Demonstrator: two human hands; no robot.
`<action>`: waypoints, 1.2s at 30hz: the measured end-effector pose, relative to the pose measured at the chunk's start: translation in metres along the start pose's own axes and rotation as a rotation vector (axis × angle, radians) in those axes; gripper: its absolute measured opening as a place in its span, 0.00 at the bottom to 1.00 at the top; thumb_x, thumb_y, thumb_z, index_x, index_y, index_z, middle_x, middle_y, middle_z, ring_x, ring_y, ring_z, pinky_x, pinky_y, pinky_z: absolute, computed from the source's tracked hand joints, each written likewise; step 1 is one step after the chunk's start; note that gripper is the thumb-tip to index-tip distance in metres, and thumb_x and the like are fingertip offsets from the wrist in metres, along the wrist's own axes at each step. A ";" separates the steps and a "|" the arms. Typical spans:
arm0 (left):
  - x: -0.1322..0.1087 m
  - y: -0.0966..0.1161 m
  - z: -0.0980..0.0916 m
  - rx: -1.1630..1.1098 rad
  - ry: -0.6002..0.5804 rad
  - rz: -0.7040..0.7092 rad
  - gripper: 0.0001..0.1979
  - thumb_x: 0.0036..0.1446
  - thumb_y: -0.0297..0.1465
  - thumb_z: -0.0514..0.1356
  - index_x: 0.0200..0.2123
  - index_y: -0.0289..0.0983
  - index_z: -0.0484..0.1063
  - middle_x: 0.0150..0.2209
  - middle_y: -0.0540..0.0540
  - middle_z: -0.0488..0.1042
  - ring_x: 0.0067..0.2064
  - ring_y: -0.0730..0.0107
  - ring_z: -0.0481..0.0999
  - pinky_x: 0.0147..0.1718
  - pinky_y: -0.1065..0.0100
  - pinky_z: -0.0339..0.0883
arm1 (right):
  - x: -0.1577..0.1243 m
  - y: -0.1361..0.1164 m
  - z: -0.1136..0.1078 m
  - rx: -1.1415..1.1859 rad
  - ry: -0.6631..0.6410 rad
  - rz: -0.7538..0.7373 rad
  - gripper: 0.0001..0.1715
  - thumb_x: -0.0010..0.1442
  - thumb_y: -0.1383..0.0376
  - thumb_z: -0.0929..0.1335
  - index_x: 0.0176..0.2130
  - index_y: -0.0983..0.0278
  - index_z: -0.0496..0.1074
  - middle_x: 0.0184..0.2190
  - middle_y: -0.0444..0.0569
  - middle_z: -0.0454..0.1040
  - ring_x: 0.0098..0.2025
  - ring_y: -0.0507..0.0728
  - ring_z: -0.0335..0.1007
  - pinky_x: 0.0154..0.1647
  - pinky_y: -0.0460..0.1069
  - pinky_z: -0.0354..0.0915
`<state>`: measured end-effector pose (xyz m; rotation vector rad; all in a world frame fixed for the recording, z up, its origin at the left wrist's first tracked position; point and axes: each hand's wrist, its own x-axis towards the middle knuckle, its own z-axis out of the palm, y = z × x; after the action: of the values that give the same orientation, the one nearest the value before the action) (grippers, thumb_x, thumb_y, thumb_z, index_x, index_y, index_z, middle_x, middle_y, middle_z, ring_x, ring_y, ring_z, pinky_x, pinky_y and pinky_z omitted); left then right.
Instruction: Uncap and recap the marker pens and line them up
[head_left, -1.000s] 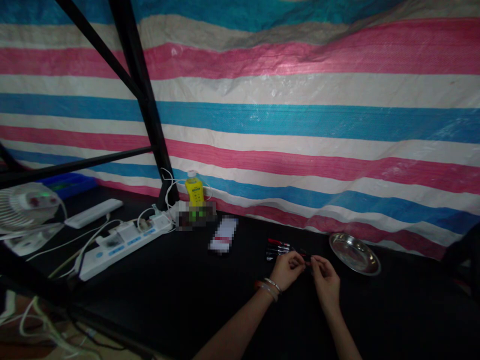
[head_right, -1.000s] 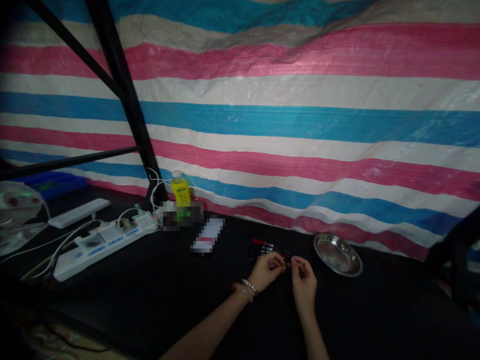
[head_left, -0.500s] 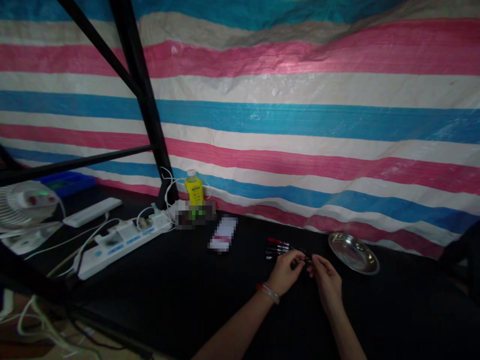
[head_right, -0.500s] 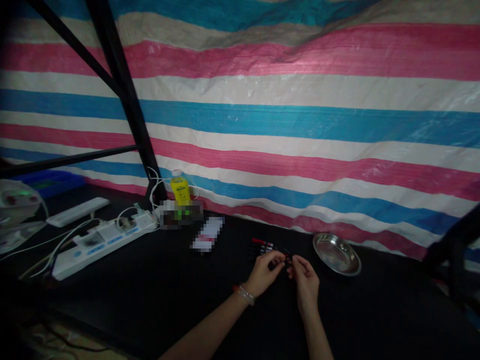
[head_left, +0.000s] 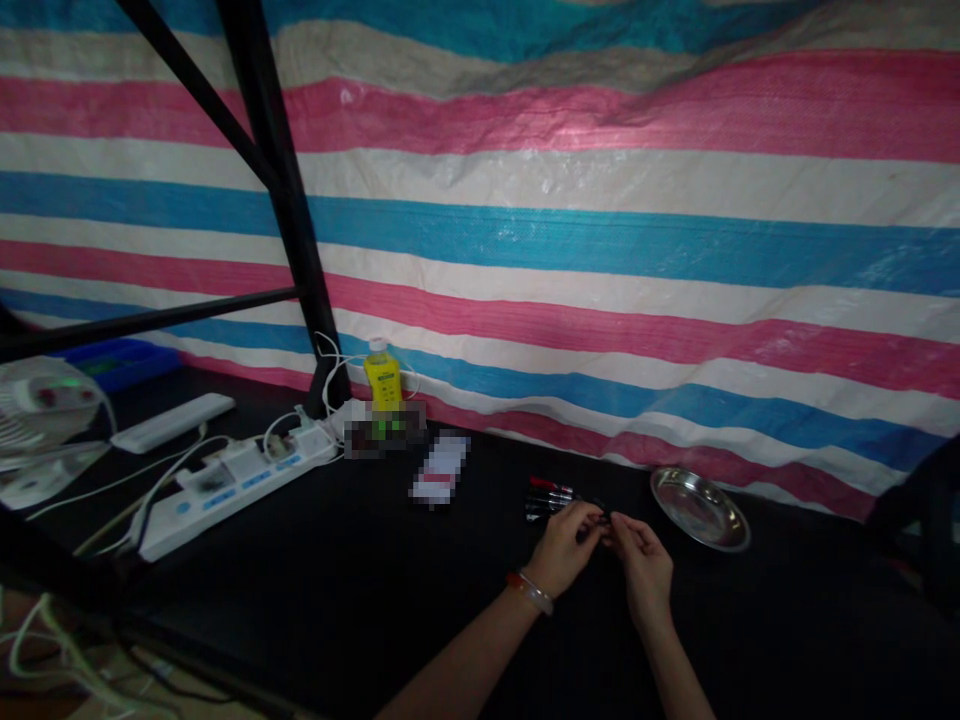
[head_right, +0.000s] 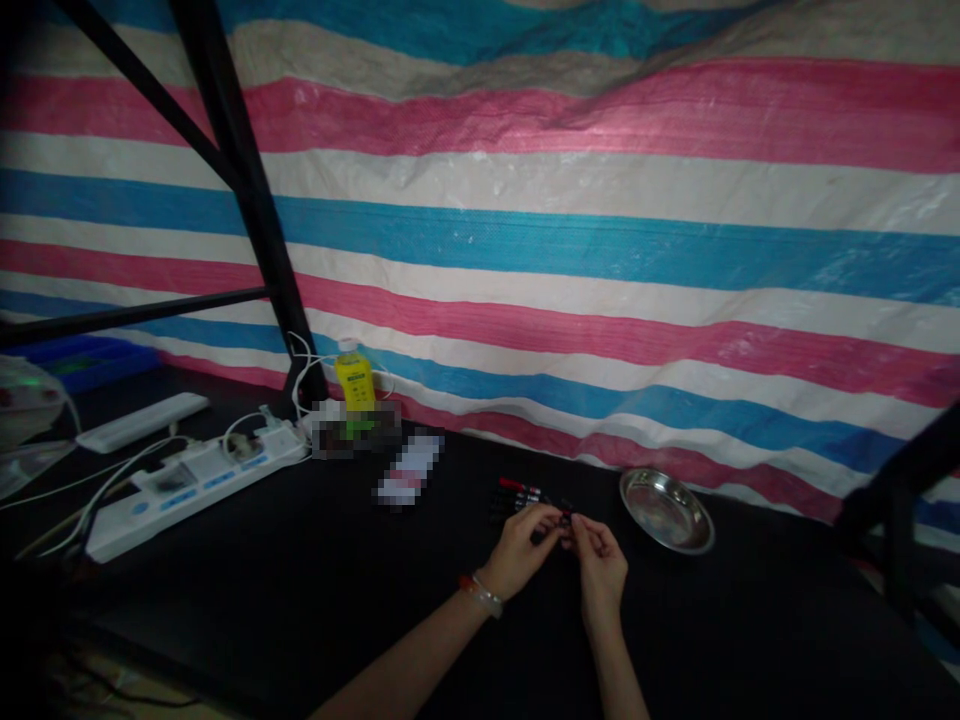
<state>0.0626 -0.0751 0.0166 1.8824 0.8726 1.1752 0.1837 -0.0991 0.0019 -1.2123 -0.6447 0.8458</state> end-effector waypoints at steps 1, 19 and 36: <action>0.000 0.000 0.000 0.011 -0.002 0.002 0.10 0.55 0.26 0.55 0.41 0.37 0.70 0.37 0.46 0.73 0.39 0.71 0.73 0.41 0.69 0.67 | 0.000 0.000 0.001 -0.010 -0.015 0.003 0.27 0.34 0.52 0.76 0.30 0.67 0.72 0.25 0.47 0.76 0.25 0.54 0.72 0.27 0.47 0.69; 0.015 0.007 -0.033 0.480 -0.027 0.093 0.03 0.54 0.30 0.60 0.34 0.39 0.73 0.37 0.49 0.75 0.41 0.68 0.70 0.45 0.63 0.53 | 0.013 0.012 -0.010 0.078 0.206 -0.068 0.30 0.37 0.55 0.76 0.38 0.67 0.70 0.27 0.47 0.76 0.27 0.54 0.73 0.26 0.46 0.69; 0.000 -0.012 -0.092 0.643 -0.295 0.065 0.11 0.48 0.38 0.65 0.34 0.40 0.74 0.38 0.50 0.70 0.43 0.66 0.65 0.45 0.63 0.48 | -0.002 0.003 0.008 -0.050 0.216 -0.202 0.27 0.41 0.53 0.73 0.38 0.66 0.68 0.24 0.43 0.72 0.28 0.51 0.68 0.31 0.45 0.63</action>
<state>-0.0246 -0.0478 0.0349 2.5309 1.1095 0.6552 0.1753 -0.0962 0.0006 -1.2402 -0.6027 0.5242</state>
